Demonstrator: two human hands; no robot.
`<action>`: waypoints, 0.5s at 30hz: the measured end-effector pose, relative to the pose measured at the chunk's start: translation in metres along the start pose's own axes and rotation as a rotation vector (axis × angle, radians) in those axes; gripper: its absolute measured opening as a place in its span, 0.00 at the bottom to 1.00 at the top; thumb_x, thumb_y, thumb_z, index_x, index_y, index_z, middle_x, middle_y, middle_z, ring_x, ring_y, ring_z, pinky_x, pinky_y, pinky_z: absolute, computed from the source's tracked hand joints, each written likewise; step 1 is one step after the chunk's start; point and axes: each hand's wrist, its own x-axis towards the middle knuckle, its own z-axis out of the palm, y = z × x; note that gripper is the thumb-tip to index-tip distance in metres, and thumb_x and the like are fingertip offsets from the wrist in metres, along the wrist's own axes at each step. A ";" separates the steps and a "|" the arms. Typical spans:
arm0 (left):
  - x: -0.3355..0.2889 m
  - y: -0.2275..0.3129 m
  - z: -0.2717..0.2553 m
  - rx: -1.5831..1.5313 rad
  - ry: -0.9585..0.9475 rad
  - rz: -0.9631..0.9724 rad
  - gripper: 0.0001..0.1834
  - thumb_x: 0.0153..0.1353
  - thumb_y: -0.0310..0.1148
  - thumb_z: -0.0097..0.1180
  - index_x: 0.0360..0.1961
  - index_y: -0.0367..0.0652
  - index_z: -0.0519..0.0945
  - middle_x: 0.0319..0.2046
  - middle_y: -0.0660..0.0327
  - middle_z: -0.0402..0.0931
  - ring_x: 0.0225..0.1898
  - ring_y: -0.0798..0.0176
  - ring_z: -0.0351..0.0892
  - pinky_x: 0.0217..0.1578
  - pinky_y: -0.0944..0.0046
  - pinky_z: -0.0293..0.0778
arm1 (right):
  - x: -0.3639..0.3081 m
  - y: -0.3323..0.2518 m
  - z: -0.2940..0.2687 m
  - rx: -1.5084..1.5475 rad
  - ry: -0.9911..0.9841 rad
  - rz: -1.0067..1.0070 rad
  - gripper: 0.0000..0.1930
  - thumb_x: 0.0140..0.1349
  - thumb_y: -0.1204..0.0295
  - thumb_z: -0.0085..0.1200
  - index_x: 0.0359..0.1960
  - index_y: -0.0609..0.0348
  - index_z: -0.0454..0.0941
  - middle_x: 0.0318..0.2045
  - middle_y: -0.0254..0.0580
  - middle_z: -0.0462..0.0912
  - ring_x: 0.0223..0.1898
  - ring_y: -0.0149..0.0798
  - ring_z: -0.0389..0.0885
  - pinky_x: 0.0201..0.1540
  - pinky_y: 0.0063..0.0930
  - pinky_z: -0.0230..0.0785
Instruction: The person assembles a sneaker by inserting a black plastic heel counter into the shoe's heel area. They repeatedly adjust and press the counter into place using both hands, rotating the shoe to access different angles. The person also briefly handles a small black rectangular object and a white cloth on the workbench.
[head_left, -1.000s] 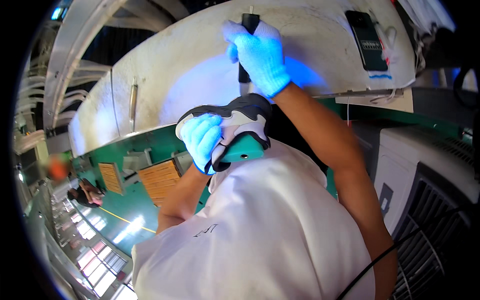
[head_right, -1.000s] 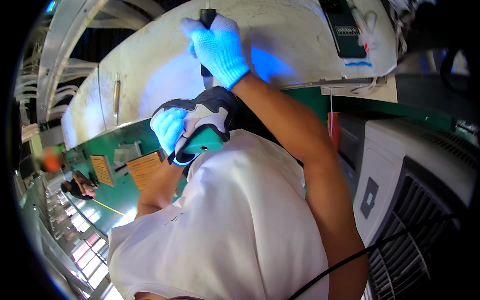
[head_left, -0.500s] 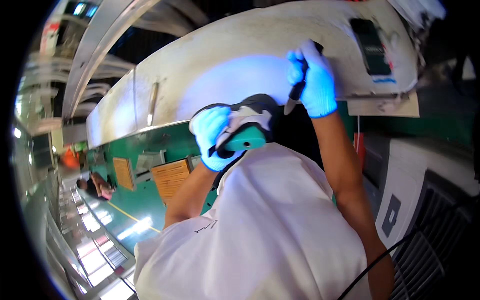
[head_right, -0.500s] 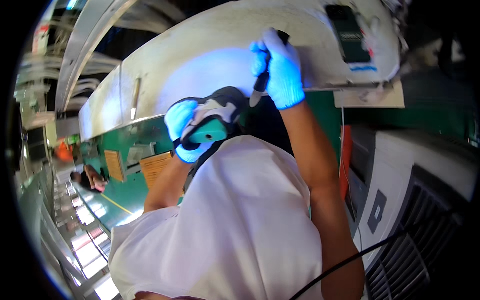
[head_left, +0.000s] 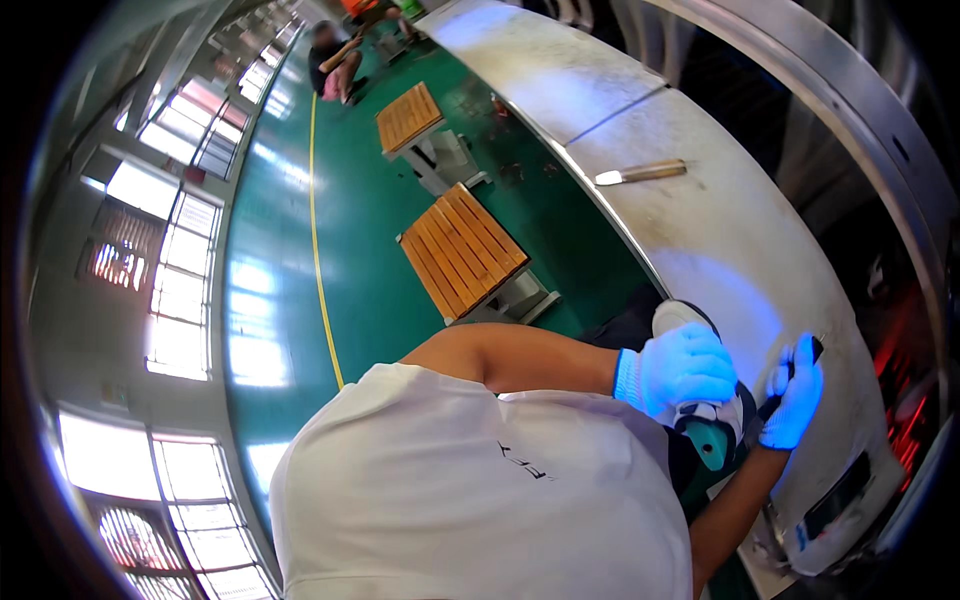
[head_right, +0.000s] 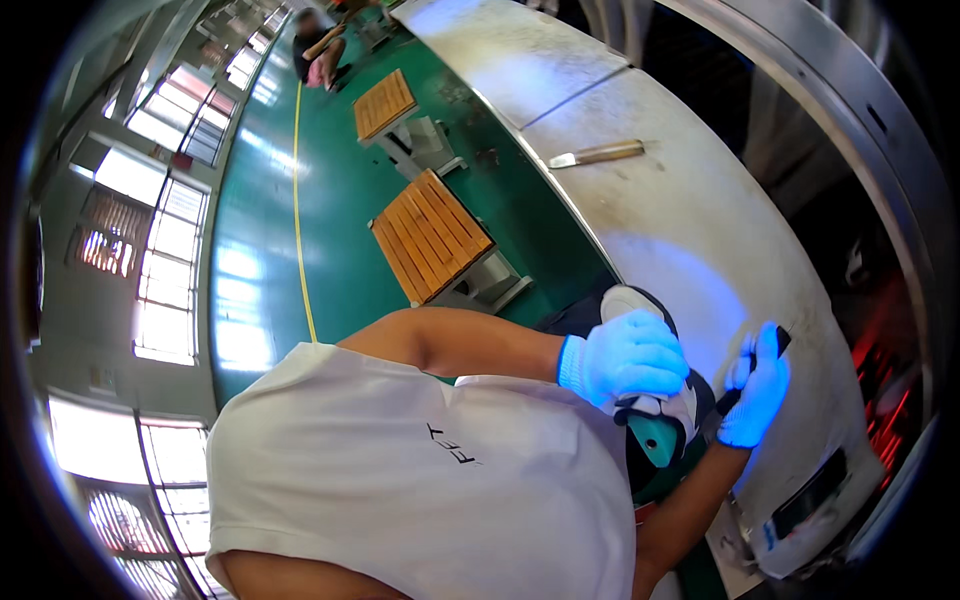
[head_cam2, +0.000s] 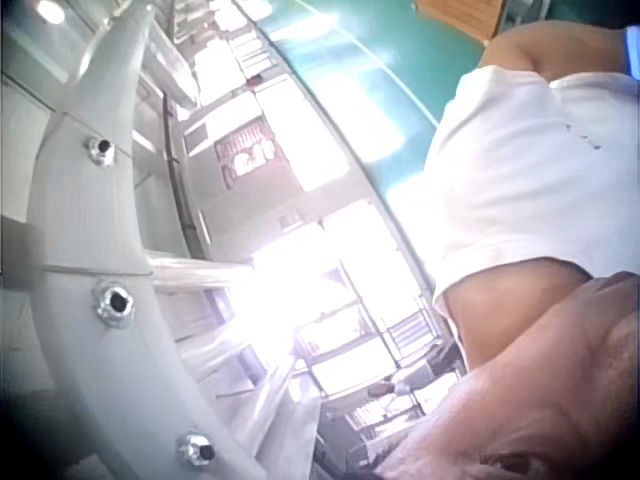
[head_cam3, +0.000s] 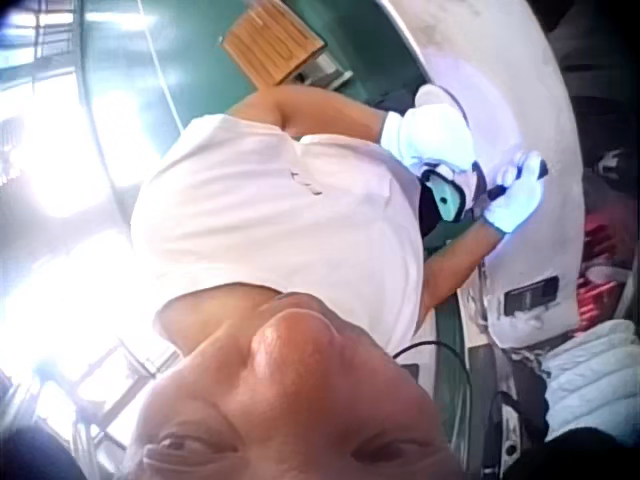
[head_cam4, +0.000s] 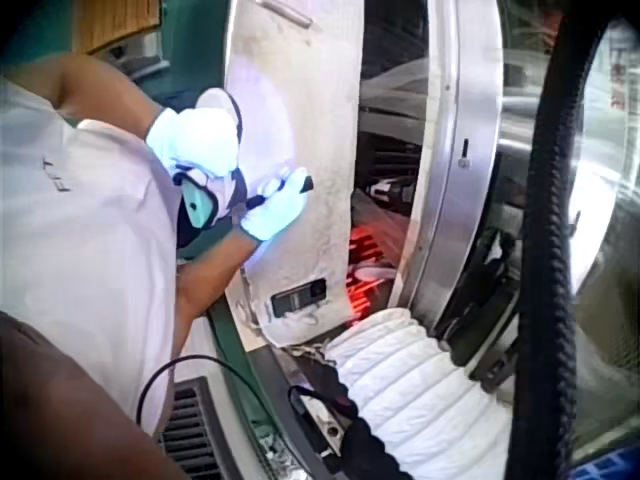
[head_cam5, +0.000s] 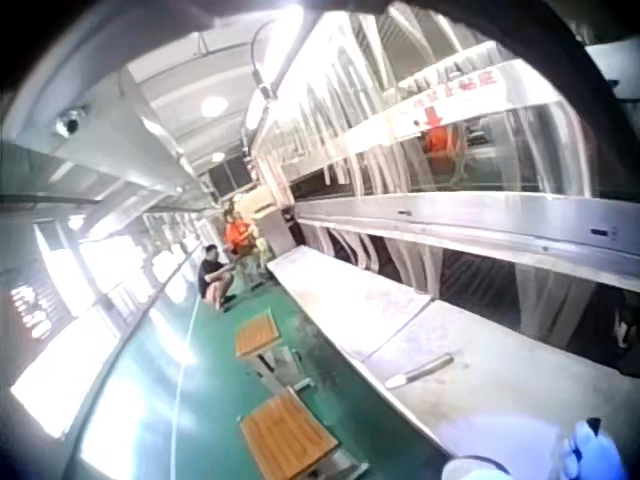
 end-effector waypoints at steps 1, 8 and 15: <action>0.003 0.002 0.001 0.007 0.014 -0.010 0.26 0.61 0.51 0.75 0.53 0.46 0.85 0.54 0.57 0.86 0.55 0.47 0.86 0.54 0.43 0.78 | 0.001 -0.005 0.000 -0.072 -0.038 0.013 0.20 0.80 0.50 0.63 0.34 0.49 0.78 0.20 0.26 0.71 0.16 0.23 0.63 0.19 0.25 0.53; 0.065 0.003 -0.022 -0.049 -0.340 -0.469 0.50 0.36 0.59 0.87 0.60 0.44 0.84 0.51 0.46 0.86 0.55 0.36 0.86 0.54 0.44 0.80 | 0.045 -0.019 -0.035 -0.093 0.310 -0.166 0.17 0.79 0.56 0.63 0.34 0.55 0.81 0.22 0.29 0.75 0.19 0.27 0.72 0.22 0.25 0.65; 0.147 -0.032 -0.010 0.000 -0.583 -0.624 0.53 0.49 0.68 0.79 0.65 0.37 0.78 0.51 0.42 0.88 0.52 0.35 0.90 0.53 0.43 0.85 | -0.013 0.012 -0.079 0.111 0.390 -0.266 0.11 0.77 0.62 0.66 0.41 0.53 0.81 0.23 0.31 0.78 0.19 0.28 0.74 0.21 0.27 0.64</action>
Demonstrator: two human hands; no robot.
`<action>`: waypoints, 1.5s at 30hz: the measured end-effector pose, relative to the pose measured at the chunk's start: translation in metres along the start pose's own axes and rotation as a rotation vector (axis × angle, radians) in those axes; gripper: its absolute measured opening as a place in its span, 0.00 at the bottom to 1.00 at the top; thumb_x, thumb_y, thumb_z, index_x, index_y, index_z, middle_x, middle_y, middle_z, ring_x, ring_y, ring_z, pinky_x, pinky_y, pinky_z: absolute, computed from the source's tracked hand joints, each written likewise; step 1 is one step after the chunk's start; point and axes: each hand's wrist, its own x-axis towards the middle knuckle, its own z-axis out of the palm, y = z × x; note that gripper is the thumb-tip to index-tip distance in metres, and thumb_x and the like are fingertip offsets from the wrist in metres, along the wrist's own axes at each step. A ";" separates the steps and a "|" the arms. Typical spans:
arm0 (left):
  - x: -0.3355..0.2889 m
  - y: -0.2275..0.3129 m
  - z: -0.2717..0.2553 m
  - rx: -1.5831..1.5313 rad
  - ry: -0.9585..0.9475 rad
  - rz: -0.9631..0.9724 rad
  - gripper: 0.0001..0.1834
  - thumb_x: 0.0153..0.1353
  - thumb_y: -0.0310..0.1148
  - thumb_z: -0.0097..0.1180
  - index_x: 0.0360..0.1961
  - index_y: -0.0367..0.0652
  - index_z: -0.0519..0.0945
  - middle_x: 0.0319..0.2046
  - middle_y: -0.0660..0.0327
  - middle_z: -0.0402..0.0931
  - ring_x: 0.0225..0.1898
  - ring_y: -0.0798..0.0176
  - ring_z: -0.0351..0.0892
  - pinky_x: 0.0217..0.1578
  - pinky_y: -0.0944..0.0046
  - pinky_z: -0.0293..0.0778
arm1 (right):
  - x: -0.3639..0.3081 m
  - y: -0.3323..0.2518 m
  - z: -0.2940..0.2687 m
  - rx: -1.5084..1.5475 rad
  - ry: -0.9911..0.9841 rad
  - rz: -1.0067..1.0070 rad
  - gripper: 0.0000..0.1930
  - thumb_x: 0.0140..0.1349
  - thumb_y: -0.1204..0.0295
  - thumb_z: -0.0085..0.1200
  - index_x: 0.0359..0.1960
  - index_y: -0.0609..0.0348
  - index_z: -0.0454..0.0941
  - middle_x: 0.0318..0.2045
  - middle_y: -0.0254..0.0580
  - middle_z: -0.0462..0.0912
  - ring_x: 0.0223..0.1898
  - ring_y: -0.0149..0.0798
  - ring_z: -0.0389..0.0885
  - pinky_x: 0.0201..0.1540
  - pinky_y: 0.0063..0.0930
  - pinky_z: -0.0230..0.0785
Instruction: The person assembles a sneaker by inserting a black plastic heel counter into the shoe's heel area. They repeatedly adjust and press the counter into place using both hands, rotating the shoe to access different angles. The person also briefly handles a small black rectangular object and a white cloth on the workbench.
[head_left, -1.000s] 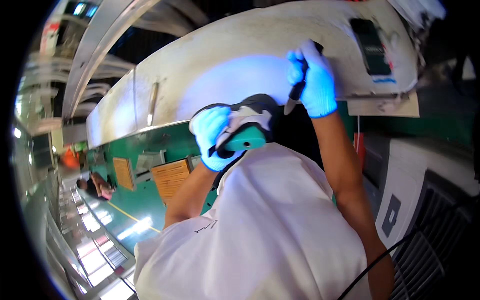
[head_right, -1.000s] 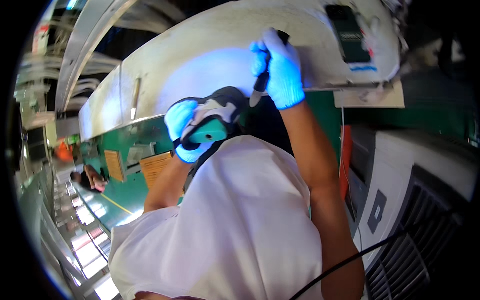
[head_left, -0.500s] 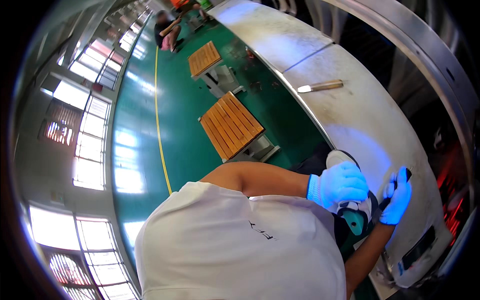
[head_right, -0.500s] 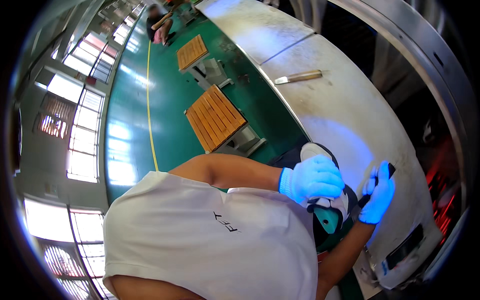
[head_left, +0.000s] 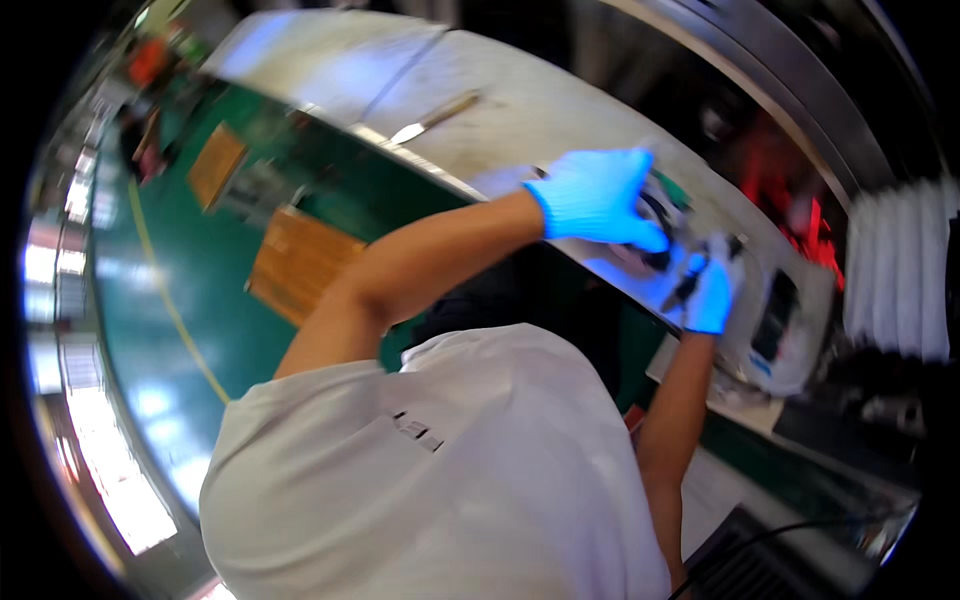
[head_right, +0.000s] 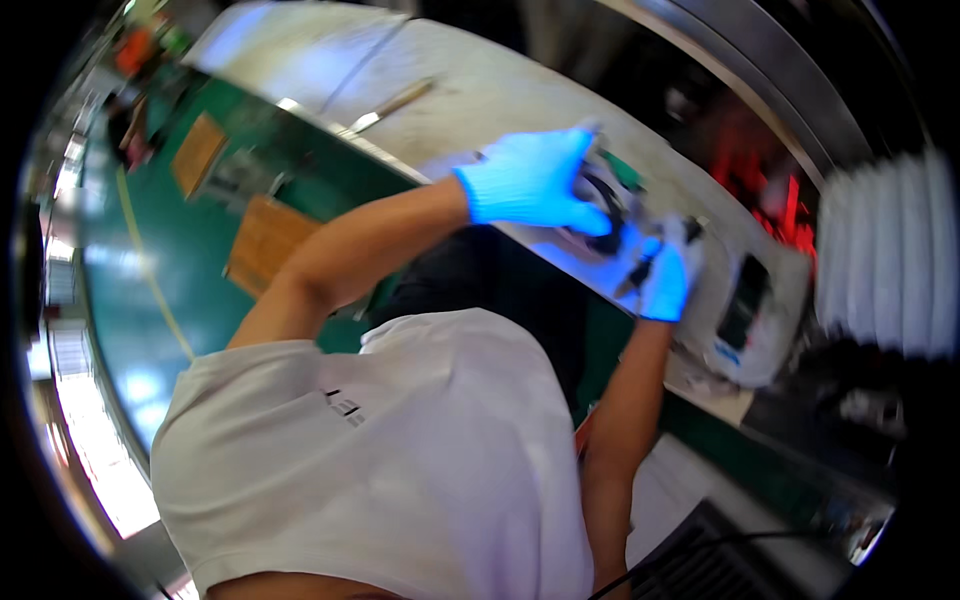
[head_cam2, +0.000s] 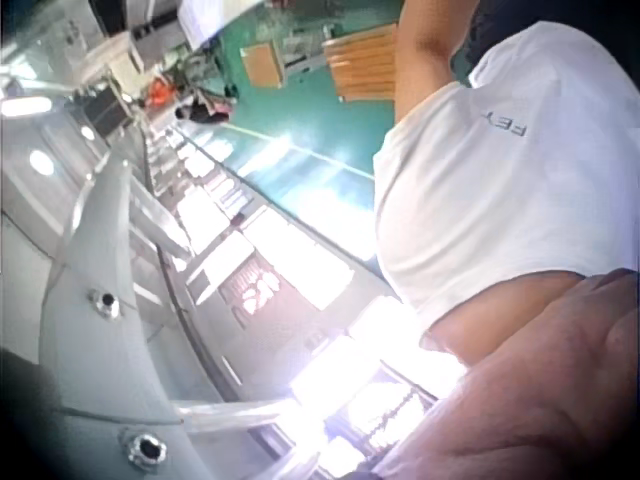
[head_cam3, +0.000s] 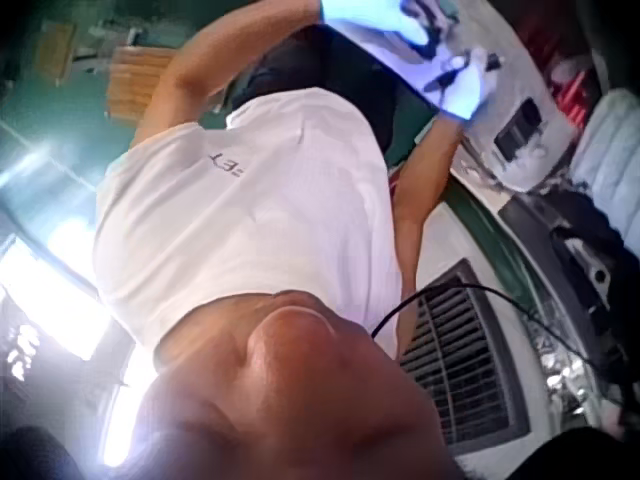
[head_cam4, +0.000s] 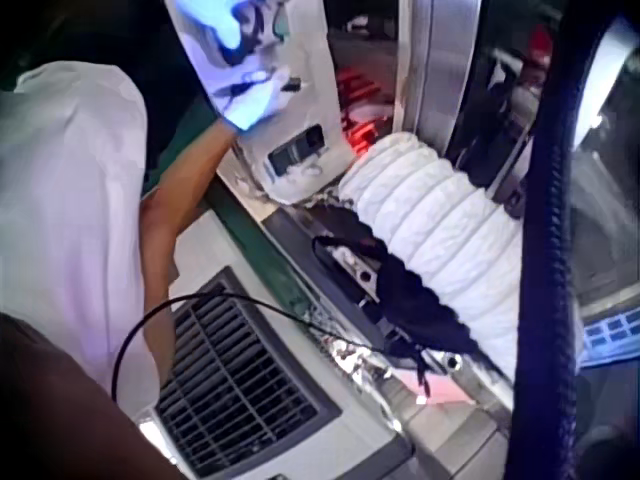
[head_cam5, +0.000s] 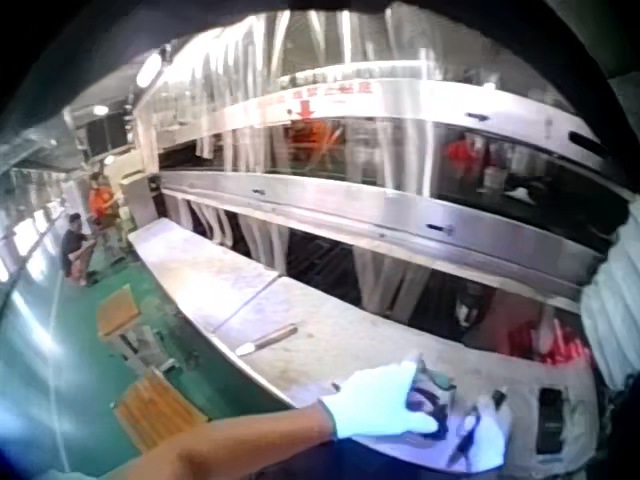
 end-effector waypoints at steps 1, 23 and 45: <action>0.000 -0.001 0.003 0.216 -0.067 0.092 0.57 0.49 0.69 0.79 0.69 0.38 0.75 0.55 0.41 0.85 0.56 0.34 0.87 0.57 0.41 0.83 | -0.006 0.002 -0.007 0.037 -0.007 -0.023 0.12 0.78 0.61 0.66 0.39 0.54 0.80 0.22 0.30 0.78 0.19 0.28 0.74 0.21 0.27 0.64; 0.036 0.002 -0.019 0.199 -0.244 -0.185 0.56 0.37 0.57 0.86 0.72 0.51 0.84 0.51 0.47 0.92 0.51 0.45 0.93 0.56 0.51 0.86 | -0.061 -0.033 0.013 -0.692 -0.463 -0.375 0.23 0.68 0.51 0.68 0.36 0.64 0.88 0.28 0.56 0.87 0.29 0.53 0.86 0.39 0.47 0.78; -0.057 -0.064 0.007 0.116 0.411 0.559 0.52 0.41 0.46 0.88 0.70 0.41 0.81 0.68 0.45 0.82 0.65 0.39 0.85 0.63 0.45 0.81 | -0.115 -0.008 0.068 0.365 -0.454 0.112 0.27 0.71 0.71 0.66 0.71 0.61 0.77 0.61 0.45 0.86 0.61 0.45 0.87 0.67 0.44 0.80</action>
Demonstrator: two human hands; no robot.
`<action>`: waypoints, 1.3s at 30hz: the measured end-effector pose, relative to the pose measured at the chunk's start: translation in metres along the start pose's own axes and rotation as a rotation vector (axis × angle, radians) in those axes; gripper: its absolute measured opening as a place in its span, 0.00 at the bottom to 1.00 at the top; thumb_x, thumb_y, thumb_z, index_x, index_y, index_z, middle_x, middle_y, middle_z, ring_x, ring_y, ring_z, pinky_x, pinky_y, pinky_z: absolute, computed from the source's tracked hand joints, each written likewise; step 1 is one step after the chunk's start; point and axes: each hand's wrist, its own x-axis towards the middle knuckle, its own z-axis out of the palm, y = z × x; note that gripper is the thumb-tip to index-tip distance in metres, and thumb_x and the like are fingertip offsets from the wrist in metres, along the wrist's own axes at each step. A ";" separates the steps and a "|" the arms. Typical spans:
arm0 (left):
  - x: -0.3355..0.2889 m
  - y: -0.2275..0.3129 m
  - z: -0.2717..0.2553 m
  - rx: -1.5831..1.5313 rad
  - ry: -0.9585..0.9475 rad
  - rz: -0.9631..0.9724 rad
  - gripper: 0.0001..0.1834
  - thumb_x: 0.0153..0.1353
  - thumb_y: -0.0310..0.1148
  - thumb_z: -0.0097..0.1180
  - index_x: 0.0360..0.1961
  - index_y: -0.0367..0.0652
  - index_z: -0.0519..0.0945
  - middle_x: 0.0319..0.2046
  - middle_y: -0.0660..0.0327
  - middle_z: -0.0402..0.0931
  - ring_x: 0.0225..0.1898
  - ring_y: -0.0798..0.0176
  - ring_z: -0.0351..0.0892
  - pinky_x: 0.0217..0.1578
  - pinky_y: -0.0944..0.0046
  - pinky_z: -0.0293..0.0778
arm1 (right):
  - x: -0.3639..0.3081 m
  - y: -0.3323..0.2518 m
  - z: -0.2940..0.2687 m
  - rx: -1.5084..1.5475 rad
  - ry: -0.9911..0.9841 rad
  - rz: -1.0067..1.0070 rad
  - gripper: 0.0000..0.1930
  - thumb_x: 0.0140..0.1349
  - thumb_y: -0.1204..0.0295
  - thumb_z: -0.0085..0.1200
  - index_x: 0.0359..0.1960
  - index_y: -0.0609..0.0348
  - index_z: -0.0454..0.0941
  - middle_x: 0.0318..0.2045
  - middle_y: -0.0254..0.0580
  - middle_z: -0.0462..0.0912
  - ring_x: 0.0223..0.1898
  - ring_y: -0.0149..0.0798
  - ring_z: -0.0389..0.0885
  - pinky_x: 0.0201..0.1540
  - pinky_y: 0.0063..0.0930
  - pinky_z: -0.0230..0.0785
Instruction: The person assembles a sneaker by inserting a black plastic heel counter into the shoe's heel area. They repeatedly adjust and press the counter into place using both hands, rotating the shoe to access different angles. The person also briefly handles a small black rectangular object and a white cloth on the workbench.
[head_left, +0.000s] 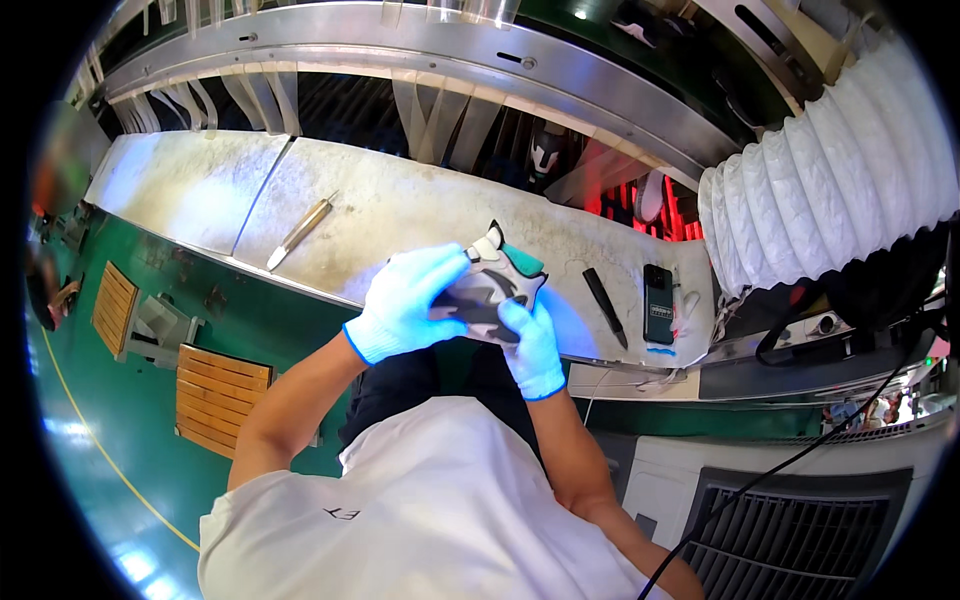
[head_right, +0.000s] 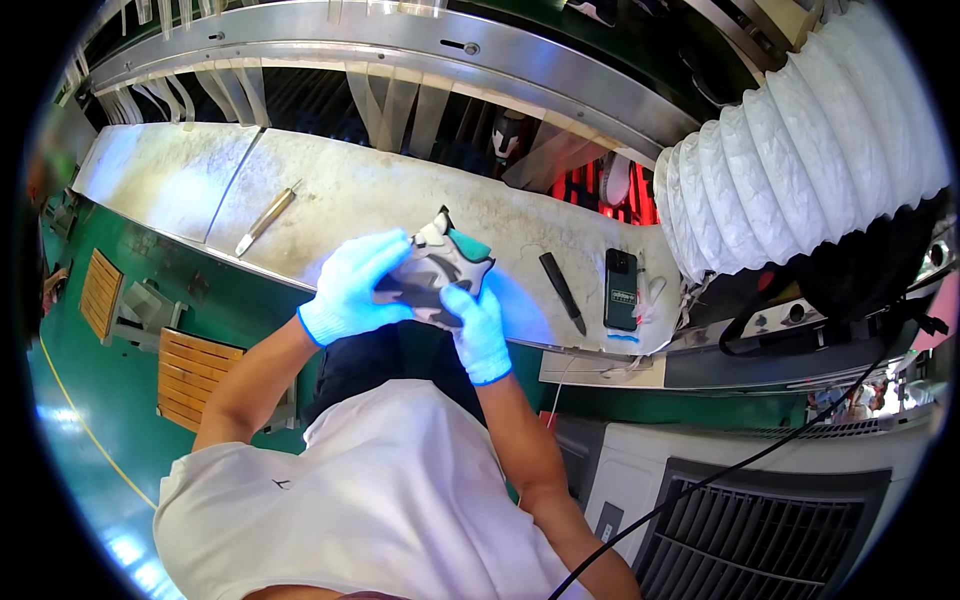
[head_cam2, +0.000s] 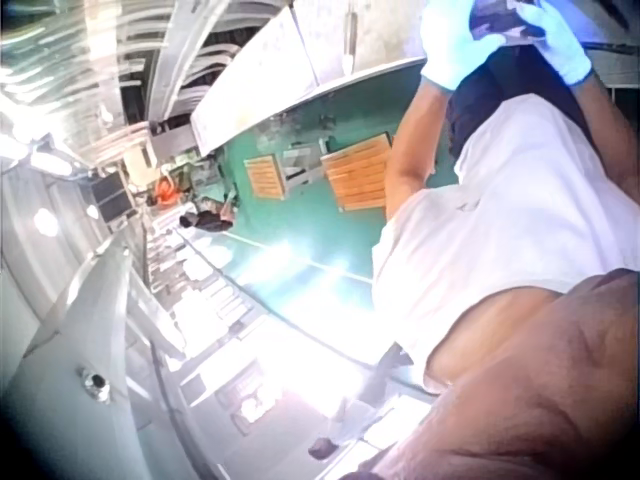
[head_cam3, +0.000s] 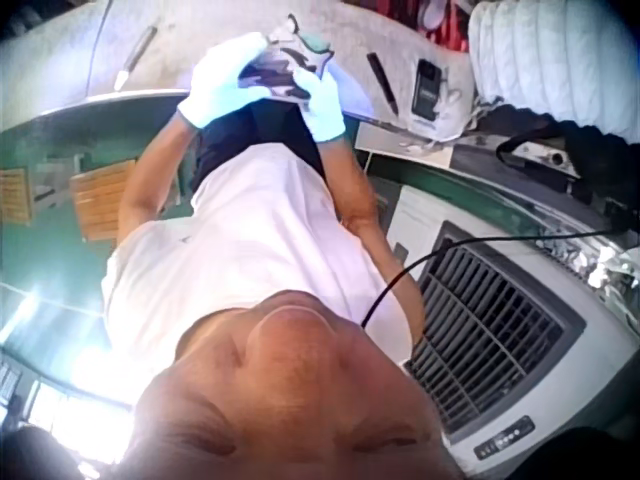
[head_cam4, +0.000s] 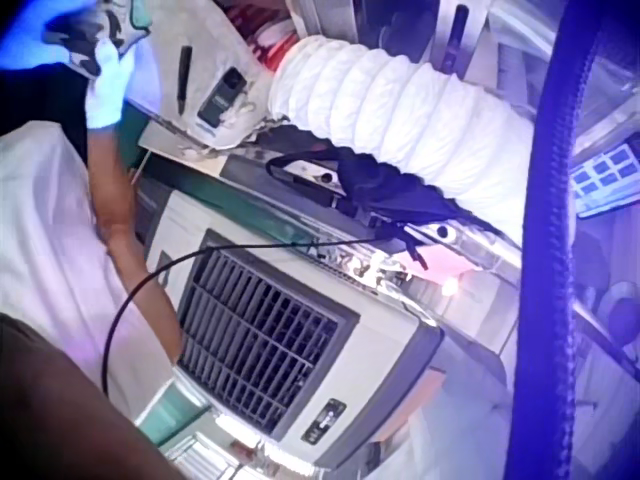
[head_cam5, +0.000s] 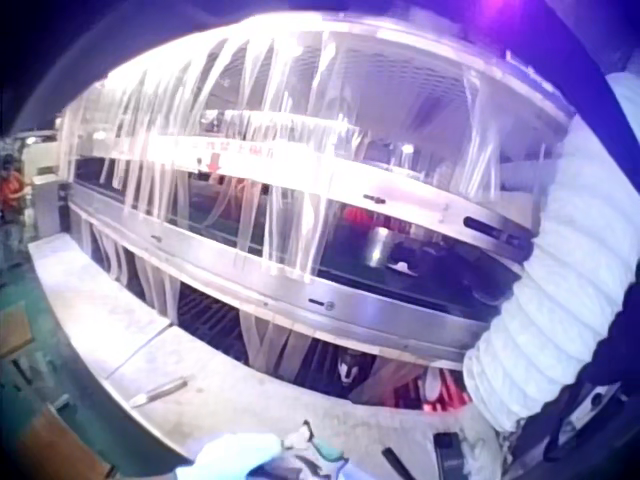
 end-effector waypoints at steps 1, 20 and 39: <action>0.000 0.000 -0.003 -0.009 0.076 -0.041 0.53 0.42 0.46 0.88 0.71 0.40 0.80 0.69 0.44 0.81 0.66 0.38 0.84 0.64 0.45 0.81 | 0.014 0.009 -0.021 0.124 0.066 0.108 0.22 0.75 0.72 0.61 0.69 0.62 0.79 0.57 0.44 0.88 0.58 0.45 0.90 0.67 0.45 0.81; -0.025 -0.041 0.023 0.154 -0.085 -0.384 0.26 0.61 0.51 0.73 0.55 0.48 0.87 0.58 0.54 0.87 0.64 0.43 0.83 0.65 0.43 0.78 | 0.285 -0.513 0.185 -1.318 0.886 -1.469 0.55 0.58 0.34 0.72 0.69 0.78 0.73 0.64 0.76 0.83 0.67 0.65 0.83 0.71 0.49 0.75; -0.022 -0.043 0.025 0.132 -0.076 -0.366 0.24 0.62 0.48 0.72 0.53 0.45 0.85 0.57 0.53 0.86 0.63 0.43 0.84 0.63 0.42 0.79 | 0.373 -0.377 0.056 -1.885 0.014 -0.846 0.32 0.67 0.58 0.68 0.68 0.66 0.83 0.68 0.63 0.84 0.71 0.59 0.82 0.75 0.43 0.71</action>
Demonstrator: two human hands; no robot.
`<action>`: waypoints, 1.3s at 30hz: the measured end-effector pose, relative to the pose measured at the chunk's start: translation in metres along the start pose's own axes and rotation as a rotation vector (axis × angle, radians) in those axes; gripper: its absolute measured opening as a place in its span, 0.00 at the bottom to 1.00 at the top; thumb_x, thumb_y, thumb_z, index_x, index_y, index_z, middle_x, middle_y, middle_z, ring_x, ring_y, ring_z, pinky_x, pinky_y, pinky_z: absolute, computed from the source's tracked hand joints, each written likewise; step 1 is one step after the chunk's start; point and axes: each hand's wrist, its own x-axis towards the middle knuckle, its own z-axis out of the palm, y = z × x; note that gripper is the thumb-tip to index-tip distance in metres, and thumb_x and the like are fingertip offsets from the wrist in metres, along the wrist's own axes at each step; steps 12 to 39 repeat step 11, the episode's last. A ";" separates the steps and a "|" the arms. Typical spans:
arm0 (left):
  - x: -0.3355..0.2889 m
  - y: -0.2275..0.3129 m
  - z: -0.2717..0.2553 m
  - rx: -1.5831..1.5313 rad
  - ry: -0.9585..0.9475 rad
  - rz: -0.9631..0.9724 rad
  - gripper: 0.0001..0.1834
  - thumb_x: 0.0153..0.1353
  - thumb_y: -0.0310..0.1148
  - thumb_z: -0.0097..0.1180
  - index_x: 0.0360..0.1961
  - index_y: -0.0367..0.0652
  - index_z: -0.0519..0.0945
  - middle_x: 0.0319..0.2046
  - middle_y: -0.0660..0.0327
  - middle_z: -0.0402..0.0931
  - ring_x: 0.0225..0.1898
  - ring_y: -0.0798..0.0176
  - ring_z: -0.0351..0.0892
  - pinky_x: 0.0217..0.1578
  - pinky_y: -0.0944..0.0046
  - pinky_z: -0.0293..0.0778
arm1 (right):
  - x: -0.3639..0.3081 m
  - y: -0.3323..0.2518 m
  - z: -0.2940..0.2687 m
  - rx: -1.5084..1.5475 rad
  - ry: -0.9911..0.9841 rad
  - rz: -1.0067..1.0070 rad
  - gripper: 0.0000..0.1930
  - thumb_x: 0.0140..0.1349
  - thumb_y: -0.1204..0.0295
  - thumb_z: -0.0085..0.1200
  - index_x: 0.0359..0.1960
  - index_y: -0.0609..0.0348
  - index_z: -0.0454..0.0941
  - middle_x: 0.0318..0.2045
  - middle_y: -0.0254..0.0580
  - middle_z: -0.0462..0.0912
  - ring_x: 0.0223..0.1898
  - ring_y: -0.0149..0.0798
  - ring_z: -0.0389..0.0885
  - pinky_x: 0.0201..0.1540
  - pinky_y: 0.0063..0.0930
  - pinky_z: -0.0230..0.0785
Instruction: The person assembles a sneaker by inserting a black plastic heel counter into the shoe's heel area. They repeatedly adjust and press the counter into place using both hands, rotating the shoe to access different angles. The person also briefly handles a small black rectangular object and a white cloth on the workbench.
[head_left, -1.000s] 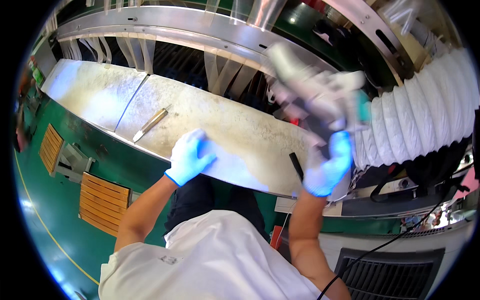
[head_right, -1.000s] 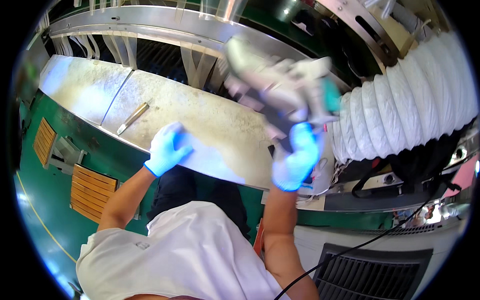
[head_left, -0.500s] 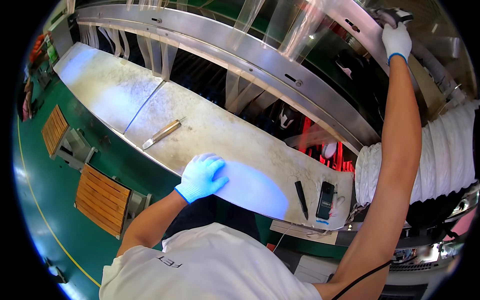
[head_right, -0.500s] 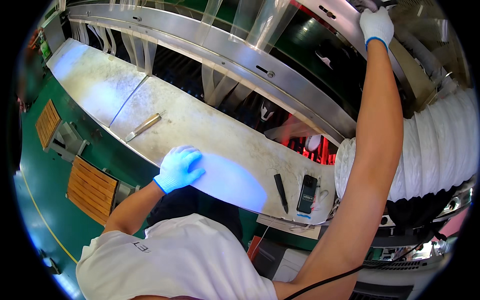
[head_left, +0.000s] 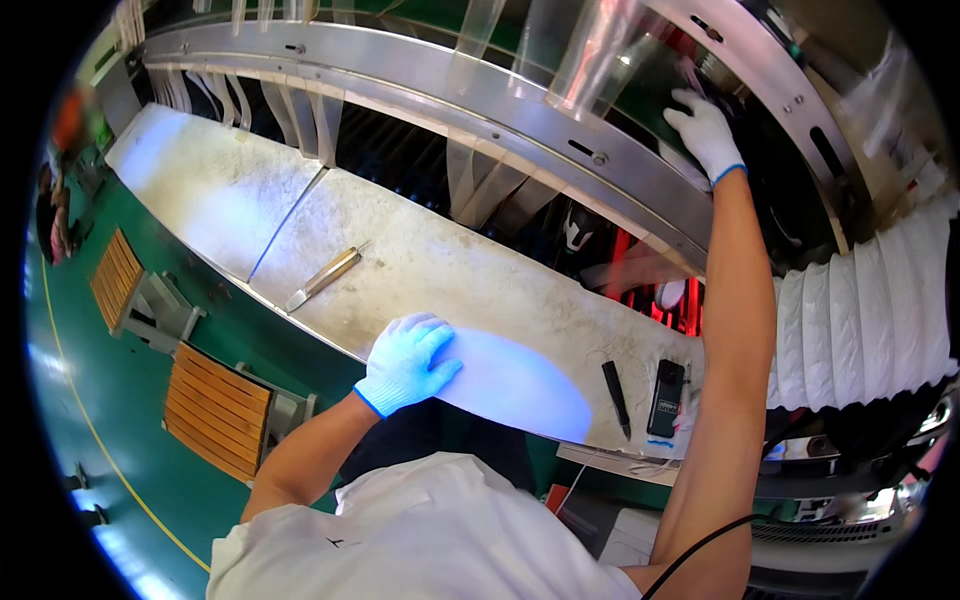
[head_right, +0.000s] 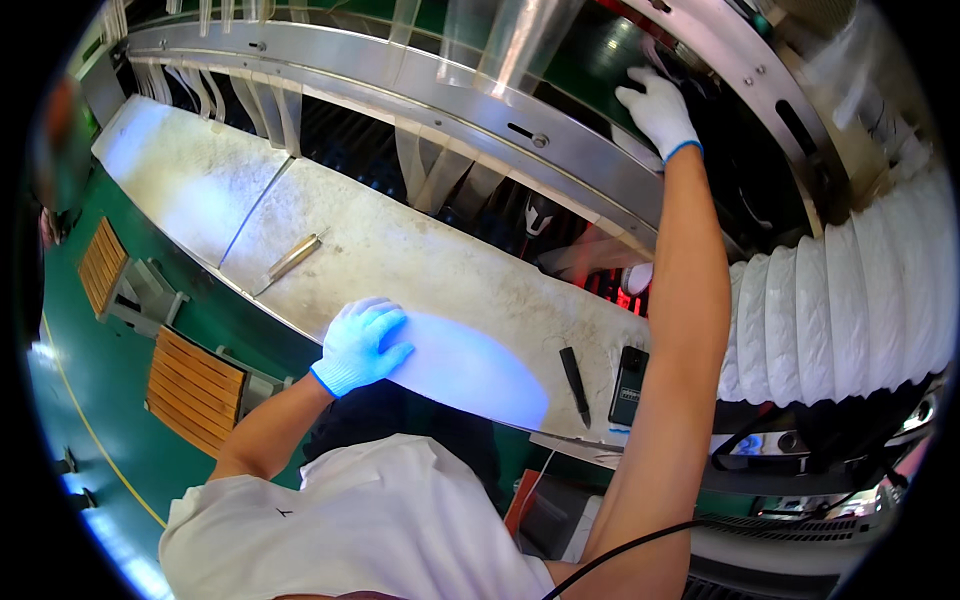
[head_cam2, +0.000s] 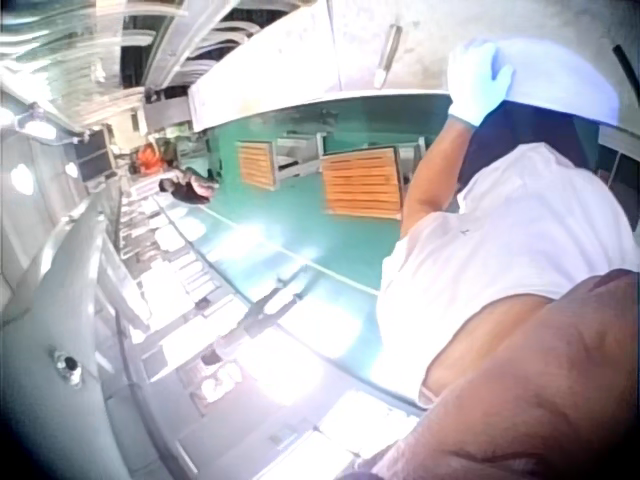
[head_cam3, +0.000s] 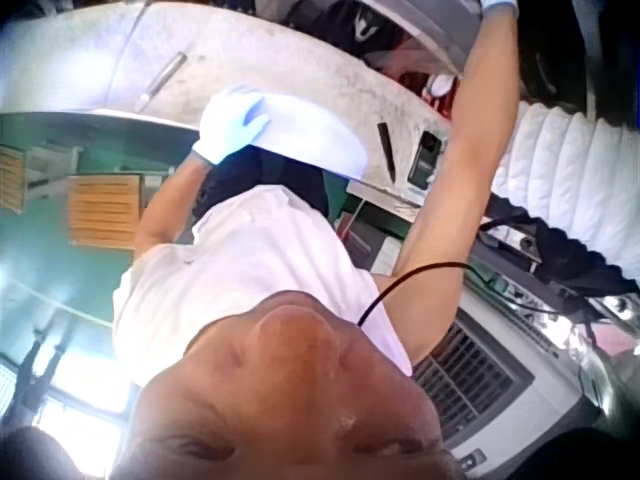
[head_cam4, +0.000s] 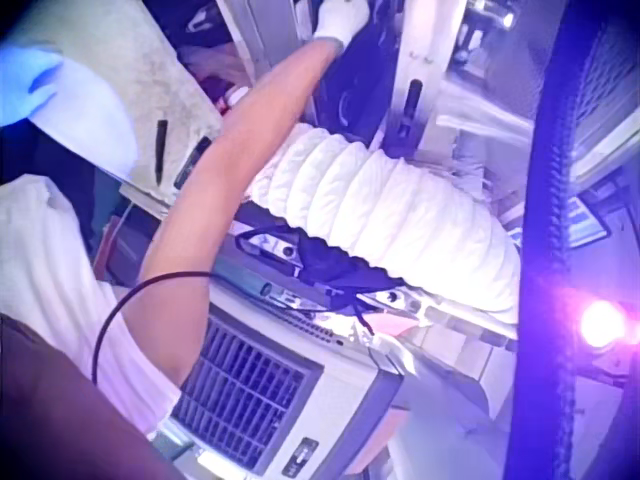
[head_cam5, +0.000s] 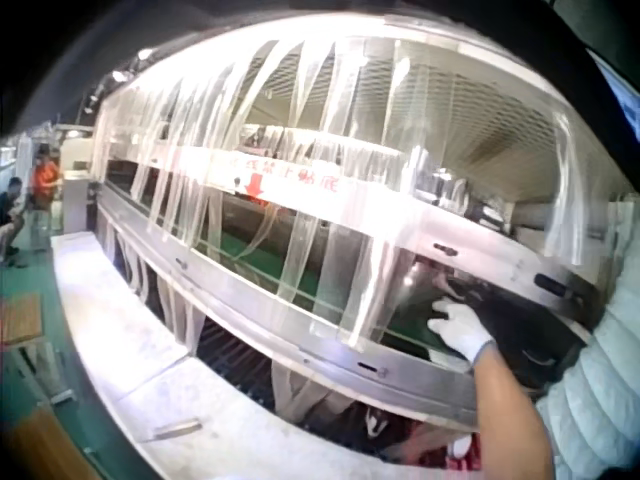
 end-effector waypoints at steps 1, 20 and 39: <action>-0.001 -0.003 -0.002 0.025 0.011 -0.015 0.25 0.61 0.48 0.73 0.53 0.46 0.86 0.57 0.53 0.87 0.63 0.43 0.84 0.63 0.42 0.79 | 0.001 -0.028 0.003 0.079 0.000 0.022 0.36 0.67 0.57 0.67 0.74 0.63 0.78 0.71 0.65 0.80 0.74 0.58 0.78 0.76 0.42 0.69; 0.008 -0.003 0.002 -0.011 -0.188 -0.161 0.22 0.58 0.42 0.78 0.52 0.48 0.90 0.56 0.53 0.88 0.60 0.44 0.86 0.62 0.44 0.81 | -0.259 -0.097 0.026 0.461 0.708 0.280 0.15 0.69 0.68 0.71 0.55 0.55 0.91 0.61 0.52 0.90 0.61 0.53 0.90 0.69 0.47 0.79; 0.008 -0.003 0.002 -0.011 -0.188 -0.161 0.22 0.58 0.42 0.78 0.52 0.48 0.90 0.56 0.53 0.88 0.60 0.44 0.86 0.62 0.44 0.81 | -0.259 -0.097 0.026 0.461 0.708 0.280 0.15 0.69 0.68 0.71 0.55 0.55 0.91 0.61 0.52 0.90 0.61 0.53 0.90 0.69 0.47 0.79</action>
